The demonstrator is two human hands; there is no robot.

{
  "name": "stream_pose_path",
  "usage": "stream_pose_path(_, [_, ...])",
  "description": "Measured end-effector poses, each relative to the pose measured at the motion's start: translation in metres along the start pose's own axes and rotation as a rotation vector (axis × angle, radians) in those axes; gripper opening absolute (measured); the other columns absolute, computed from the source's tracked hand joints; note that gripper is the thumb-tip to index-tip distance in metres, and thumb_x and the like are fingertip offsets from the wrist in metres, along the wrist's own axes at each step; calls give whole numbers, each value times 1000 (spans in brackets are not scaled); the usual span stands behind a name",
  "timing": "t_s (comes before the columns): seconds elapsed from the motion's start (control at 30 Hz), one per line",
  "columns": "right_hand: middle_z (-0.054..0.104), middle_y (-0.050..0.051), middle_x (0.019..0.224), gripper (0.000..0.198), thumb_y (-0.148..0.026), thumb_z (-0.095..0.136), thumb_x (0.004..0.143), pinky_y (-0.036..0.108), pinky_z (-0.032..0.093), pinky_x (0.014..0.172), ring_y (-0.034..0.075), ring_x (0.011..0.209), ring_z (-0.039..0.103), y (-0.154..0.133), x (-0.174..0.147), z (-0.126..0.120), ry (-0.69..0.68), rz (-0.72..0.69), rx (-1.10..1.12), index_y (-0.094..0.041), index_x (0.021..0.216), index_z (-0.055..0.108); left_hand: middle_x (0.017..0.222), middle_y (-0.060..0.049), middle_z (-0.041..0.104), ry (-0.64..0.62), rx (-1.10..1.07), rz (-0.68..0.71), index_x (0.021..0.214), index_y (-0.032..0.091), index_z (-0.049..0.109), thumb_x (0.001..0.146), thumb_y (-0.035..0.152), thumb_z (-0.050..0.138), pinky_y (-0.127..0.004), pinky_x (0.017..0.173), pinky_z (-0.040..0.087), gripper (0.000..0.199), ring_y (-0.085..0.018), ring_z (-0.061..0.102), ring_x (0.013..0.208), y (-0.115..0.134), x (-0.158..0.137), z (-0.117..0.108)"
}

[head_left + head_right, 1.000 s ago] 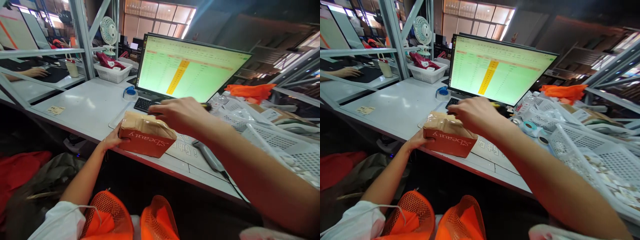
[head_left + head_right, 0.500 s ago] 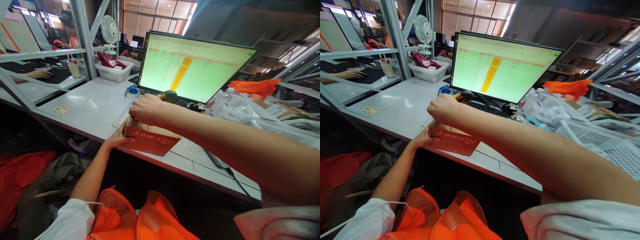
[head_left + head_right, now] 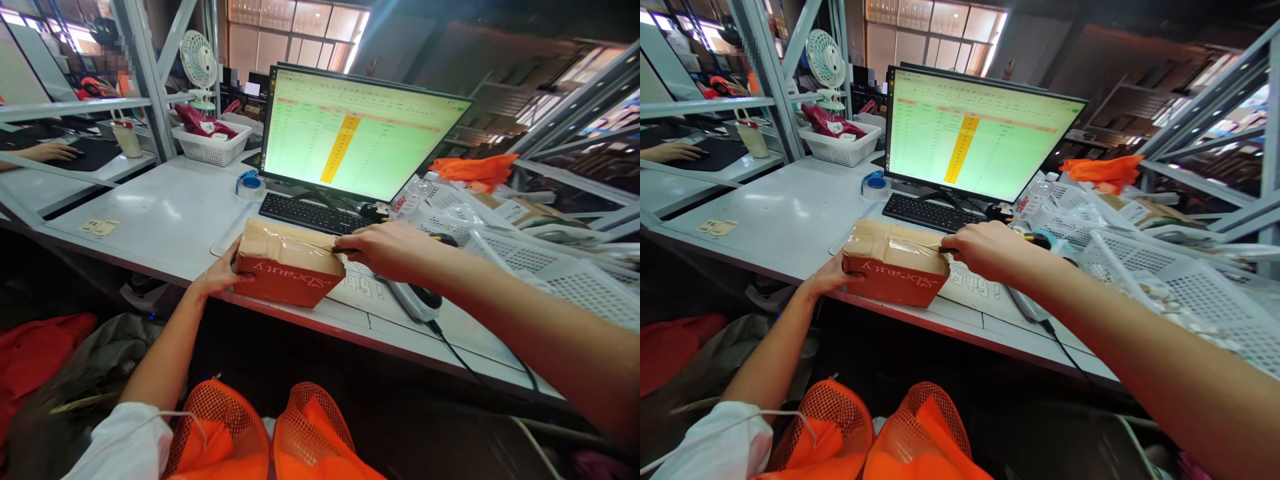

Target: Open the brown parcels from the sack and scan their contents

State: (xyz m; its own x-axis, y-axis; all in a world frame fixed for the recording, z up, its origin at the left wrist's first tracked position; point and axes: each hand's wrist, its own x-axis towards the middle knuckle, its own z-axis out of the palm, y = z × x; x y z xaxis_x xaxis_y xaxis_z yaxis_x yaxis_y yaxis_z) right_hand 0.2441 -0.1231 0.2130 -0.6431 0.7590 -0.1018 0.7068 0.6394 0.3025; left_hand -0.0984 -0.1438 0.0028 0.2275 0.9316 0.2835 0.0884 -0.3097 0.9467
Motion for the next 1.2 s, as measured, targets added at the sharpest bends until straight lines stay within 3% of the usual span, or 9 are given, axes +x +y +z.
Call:
stream_pose_path(0.17, [78, 9, 107, 28, -27, 61, 96, 32, 41, 65, 26, 85, 70, 20, -33, 74, -33, 223, 105, -28, 120, 76, 160, -14, 45, 380, 566, 381, 158, 24, 42, 90, 45, 75, -53, 128, 30, 78, -32, 40, 151, 72, -17, 16])
stream_pose_path(0.3, [71, 17, 122, 35, -33, 51, 103, 33, 49, 77, 28, 102, 71, 6, -35, 140, -15, 313, 229, -17, 127, 71, 144, -15, 61, 265, 919, 565, 145, 21, 57, 95, 48, 69, -53, 122, 35, 58, -34, 52, 138, 112, -11, 63])
stream_pose_path(0.43, [69, 18, 117, 35, -34, 50, 102, 37, 53, 88, 30, 105, 69, 4, -29, 171, 33, 295, 334, -17, 124, 72, 133, -17, 68, 319, 1085, 502, 137, 15, 64, 96, 49, 68, -51, 112, 37, 53, -37, 57, 129, 95, 12, 90])
stream_pose_path(0.53, [69, 16, 116, 32, -34, 51, 101, 41, 54, 92, 29, 106, 68, 13, -18, 154, 287, 231, 538, -18, 118, 74, 122, -14, 73, 339, 1117, 502, 129, 17, 69, 98, 47, 66, -46, 106, 37, 43, -33, 62, 119, 78, 17, 89])
stream_pose_path(0.67, [70, 12, 116, 38, -43, 56, 101, 39, 56, 87, 25, 102, 67, 7, 9, 94, 600, 96, 795, -19, 125, 72, 114, -11, 76, 352, 1132, 552, 121, 19, 71, 98, 48, 66, -45, 101, 37, 37, -31, 65, 110, 74, 12, 85])
stream_pose_path(0.8, [68, 12, 117, 42, -42, 70, 93, 36, 52, 90, 24, 99, 65, -19, 43, 46, 456, -77, 702, -17, 125, 74, 111, -10, 76, 339, 1164, 544, 118, 19, 71, 99, 47, 65, -45, 100, 38, 35, -30, 65, 106, 82, 9, 86])
stream_pose_path(0.9, [68, 6, 85, 30, -37, 60, 100, 30, 44, 74, 18, 76, 58, -16, 66, 30, 396, -31, 653, -14, 93, 79, 103, -10, 75, 256, 1188, 532, 112, 17, 73, 99, 51, 63, -44, 97, 42, 37, -29, 64, 100, 98, 11, 83])
stream_pose_path(1.03, [45, -2, 55, 51, -50, 62, 98, 29, 26, 55, 11, 55, 35, 13, 97, 29, 235, 106, 874, -15, 61, 64, 96, -9, 70, -38, 1129, 412, 100, 18, 75, 100, 52, 59, -39, 86, 48, 38, -26, 64, 94, 133, 27, 64])
stream_pose_path(1.2, [50, 0, 53, 59, -68, 81, 78, 27, 27, 48, 10, 49, 38, 25, 118, 55, -61, 194, 1256, -17, 56, 61, 108, -8, 73, -329, 1045, 213, 111, 23, 76, 84, 53, 75, -35, 85, 49, 40, -27, 67, 96, 162, 77, 40])
